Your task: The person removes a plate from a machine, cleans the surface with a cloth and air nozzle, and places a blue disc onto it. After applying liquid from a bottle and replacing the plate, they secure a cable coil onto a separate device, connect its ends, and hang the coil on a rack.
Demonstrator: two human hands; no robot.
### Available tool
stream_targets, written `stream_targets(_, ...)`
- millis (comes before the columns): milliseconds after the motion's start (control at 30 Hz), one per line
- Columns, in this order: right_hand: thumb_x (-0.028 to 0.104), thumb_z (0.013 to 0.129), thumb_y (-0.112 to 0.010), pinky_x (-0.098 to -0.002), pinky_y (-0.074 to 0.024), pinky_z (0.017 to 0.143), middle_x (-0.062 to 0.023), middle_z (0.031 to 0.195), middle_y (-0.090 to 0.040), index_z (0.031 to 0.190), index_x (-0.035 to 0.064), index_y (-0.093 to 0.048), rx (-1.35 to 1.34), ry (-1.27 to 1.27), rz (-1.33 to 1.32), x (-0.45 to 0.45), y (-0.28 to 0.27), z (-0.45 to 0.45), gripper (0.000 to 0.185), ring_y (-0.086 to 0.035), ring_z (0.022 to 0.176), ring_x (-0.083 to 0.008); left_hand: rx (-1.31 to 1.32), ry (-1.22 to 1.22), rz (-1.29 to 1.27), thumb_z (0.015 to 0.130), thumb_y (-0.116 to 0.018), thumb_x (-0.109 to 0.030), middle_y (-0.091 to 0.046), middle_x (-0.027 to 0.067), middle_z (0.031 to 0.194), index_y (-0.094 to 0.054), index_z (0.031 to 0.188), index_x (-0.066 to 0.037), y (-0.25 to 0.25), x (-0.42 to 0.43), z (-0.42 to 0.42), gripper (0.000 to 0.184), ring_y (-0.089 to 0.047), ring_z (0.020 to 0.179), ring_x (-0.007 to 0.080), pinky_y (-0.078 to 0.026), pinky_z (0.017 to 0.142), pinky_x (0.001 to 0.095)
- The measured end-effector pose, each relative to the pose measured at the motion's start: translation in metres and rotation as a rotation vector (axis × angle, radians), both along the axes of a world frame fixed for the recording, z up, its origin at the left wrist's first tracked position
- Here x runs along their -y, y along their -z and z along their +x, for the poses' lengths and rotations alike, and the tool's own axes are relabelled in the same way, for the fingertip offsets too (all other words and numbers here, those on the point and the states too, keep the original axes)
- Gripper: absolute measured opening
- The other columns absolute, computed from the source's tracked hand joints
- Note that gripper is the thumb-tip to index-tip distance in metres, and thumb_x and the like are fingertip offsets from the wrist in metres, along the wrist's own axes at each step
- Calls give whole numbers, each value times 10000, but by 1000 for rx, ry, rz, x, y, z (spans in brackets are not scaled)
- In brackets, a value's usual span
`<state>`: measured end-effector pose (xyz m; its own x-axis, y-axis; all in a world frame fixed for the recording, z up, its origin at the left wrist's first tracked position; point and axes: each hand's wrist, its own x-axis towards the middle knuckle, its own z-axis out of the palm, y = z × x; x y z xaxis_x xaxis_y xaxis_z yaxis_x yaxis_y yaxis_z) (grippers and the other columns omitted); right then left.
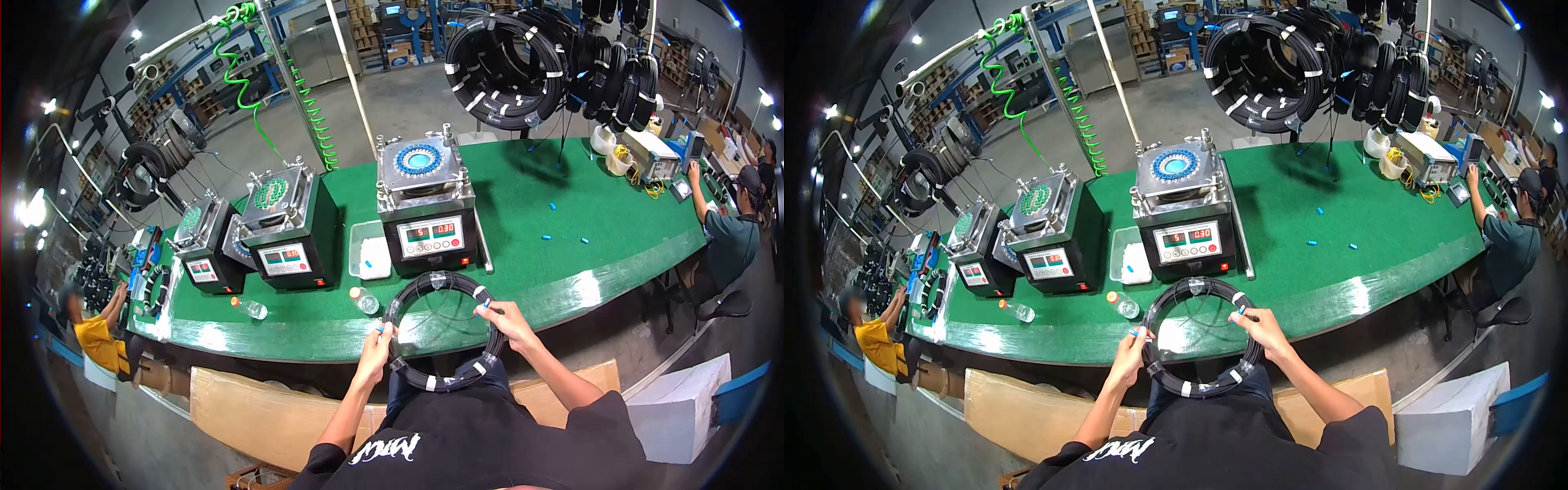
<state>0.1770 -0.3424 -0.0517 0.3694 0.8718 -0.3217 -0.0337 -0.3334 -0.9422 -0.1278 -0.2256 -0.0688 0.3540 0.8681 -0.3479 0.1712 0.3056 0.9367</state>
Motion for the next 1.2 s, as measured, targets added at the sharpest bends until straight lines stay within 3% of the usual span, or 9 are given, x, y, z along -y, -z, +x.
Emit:
stream_targets(100,292,978,-720,-359,-468,992,-64,1012,-763,1015,18,-796,77,-6,28,-10,13,10,287,-637,1022,-146,-99,45,185,1093,-527,-367,-643,36,945,-693,968,-19,2,-5,2,405,-560,1018,145,-417,946,334)
stream_targets(200,281,959,-736,-368,-510,909,-87,1034,-755,994,-31,-774,362,85,287,-26,21,11,316,-659,959,-169,-334,72,875,1079,-558,-282,-693,112,998,-716,1013,29,2,-15,12,355,-669,1071,212,-483,969,361)
stream_targets(233,282,954,-741,-367,-519,883,-90,1043,-751,990,-40,-770,476,125,391,-30,22,8,325,-663,943,-173,-229,57,765,1074,-569,-250,-701,110,1011,-715,1039,28,-14,-17,18,316,-682,1032,202,-505,929,344)
stream_targets(400,71,991,-668,-244,-508,686,-62,966,-669,1143,-42,-729,185,-183,454,-45,-84,-9,200,-602,753,-89,192,94,395,1044,-607,-79,-717,132,1077,-637,1254,29,-89,-30,54,238,-714,926,164,-567,771,276)
stream_targets(500,46,989,-664,-245,-514,688,-56,943,-664,1180,-40,-724,249,-217,529,-57,-117,-20,218,-603,746,-90,391,124,519,1015,-620,-8,-727,112,1013,-555,1348,21,-98,-39,84,341,-713,866,145,-595,797,284)
stream_targets(667,99,968,-706,-281,-523,674,-91,964,-692,1205,-12,-727,300,-227,553,-77,-130,-27,262,-641,749,-131,319,167,611,974,-670,41,-749,141,1003,-592,1163,40,-95,-46,111,204,-741,916,163,-616,778,298)
stream_targets(767,100,962,-713,-298,-522,707,-105,961,-682,1164,-20,-740,485,-177,678,-82,-127,-27,236,-649,801,-159,186,123,937,940,-729,-1,-756,159,975,-670,1045,72,-95,-55,113,141,-748,906,165,-616,793,289)
stream_targets(900,104,960,-718,-324,-508,720,-95,969,-609,1132,-38,-737,476,-162,640,-83,-121,-26,224,-621,829,-180,396,154,555,920,-756,0,-759,105,982,-717,1029,56,-92,-55,115,128,-732,918,144,-599,822,263)
stream_targets(1200,135,971,-719,-307,-466,718,-73,956,-536,1100,-37,-732,459,-278,604,-83,-106,-17,215,-560,827,-159,623,369,193,920,-770,-17,-730,40,963,-708,995,-7,-66,-74,117,98,-663,853,72,-546,736,220)
